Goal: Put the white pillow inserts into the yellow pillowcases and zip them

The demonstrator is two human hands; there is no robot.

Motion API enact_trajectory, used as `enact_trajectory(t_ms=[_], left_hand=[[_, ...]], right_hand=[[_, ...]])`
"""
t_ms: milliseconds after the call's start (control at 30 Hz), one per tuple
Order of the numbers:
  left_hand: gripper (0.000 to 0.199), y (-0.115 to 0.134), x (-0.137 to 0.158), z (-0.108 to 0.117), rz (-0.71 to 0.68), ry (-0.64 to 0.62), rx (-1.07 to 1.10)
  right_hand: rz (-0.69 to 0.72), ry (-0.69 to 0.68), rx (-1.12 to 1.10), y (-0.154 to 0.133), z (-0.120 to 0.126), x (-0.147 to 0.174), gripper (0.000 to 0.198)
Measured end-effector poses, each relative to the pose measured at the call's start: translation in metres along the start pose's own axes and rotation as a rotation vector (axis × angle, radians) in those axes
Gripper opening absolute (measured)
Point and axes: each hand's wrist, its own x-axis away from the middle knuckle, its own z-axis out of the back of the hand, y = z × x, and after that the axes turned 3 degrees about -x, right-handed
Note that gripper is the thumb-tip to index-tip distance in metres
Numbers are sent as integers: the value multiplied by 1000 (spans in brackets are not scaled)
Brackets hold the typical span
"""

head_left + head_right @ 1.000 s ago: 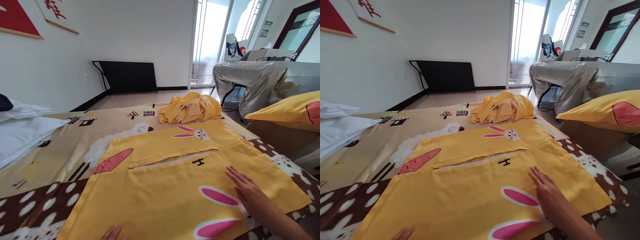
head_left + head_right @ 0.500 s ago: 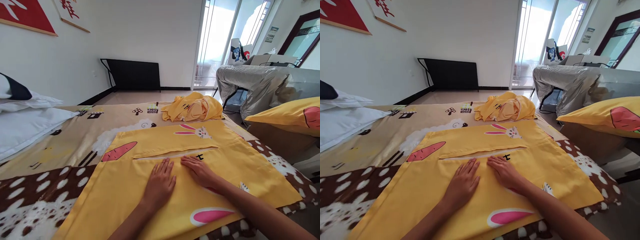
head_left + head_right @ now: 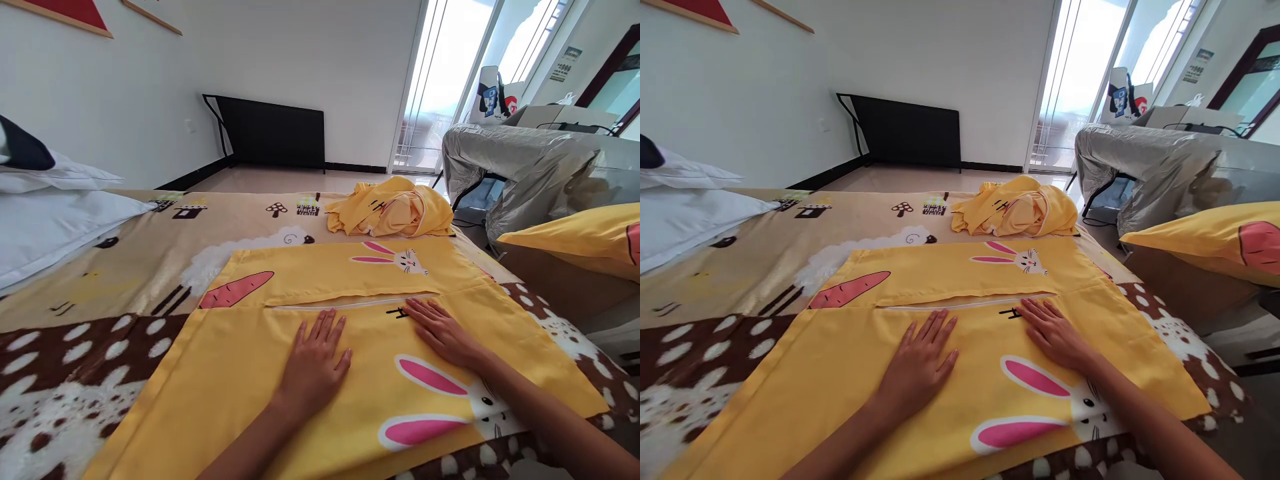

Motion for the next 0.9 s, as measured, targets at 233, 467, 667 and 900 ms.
enact_trajectory(t_ms=[233, 467, 667, 900], left_hand=[[54, 0, 0, 3, -5, -4, 4], [53, -1, -1, 1, -17, 21, 13], [53, -1, -1, 0, -12, 23, 20], [47, 0, -1, 5, -188, 137, 21]], right_hand=[[-165, 9, 92, 42, 8, 29, 51], [-331, 82, 262, 85, 22, 58, 53], [-444, 148, 336, 130, 29, 84, 55], [-443, 392, 261, 44, 27, 59, 53]])
